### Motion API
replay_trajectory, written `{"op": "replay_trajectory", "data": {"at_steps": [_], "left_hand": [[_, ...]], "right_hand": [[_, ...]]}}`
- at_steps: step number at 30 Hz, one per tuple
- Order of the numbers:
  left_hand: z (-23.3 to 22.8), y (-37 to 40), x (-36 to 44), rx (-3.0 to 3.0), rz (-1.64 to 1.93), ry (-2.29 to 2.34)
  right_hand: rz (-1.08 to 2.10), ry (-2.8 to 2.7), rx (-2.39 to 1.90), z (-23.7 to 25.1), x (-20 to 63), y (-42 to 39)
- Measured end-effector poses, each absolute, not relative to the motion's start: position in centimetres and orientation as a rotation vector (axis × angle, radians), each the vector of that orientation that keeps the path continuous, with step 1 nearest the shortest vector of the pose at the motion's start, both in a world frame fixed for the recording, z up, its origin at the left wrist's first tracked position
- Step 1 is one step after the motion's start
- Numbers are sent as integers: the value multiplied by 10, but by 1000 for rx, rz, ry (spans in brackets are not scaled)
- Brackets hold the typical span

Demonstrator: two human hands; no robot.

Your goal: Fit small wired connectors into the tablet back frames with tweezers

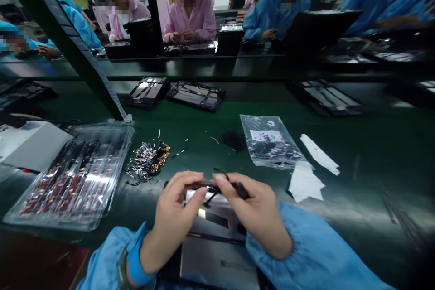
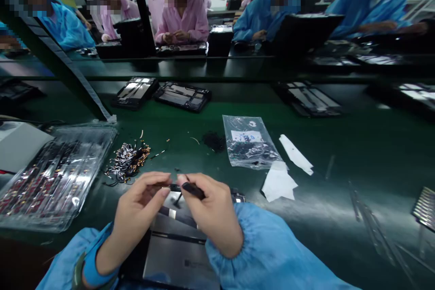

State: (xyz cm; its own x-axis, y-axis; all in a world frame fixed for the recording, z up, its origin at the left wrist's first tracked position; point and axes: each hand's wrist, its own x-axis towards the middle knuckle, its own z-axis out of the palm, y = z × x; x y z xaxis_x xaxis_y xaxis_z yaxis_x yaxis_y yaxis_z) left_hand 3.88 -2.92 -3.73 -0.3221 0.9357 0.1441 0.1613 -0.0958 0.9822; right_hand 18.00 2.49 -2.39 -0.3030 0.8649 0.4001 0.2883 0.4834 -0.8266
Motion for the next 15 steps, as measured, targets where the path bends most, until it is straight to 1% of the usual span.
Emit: {"op": "replay_trajectory", "data": {"at_steps": [3,6,8,11,13,15], "left_hand": [[-34,-32,39,1524,1621,1643],[-33,-34,41,1618,1617,1699],[-32,-34,41,1609,1602,1712],[-32,-32,41,1535,1561,1692],[-32,-29,40,1462,1508,1689],[-31,-28,37,1385,1456,1676]], "right_hand": [[570,-2014,-789,-27,178,19],[367,-2151,-674,-29,177,12],[298,-2197,-650,-30,176,9],[311,-2224,-636,-31,177,7],[423,-2211,-649,-31,179,9],[604,-2154,-715,-30,184,12]]}}
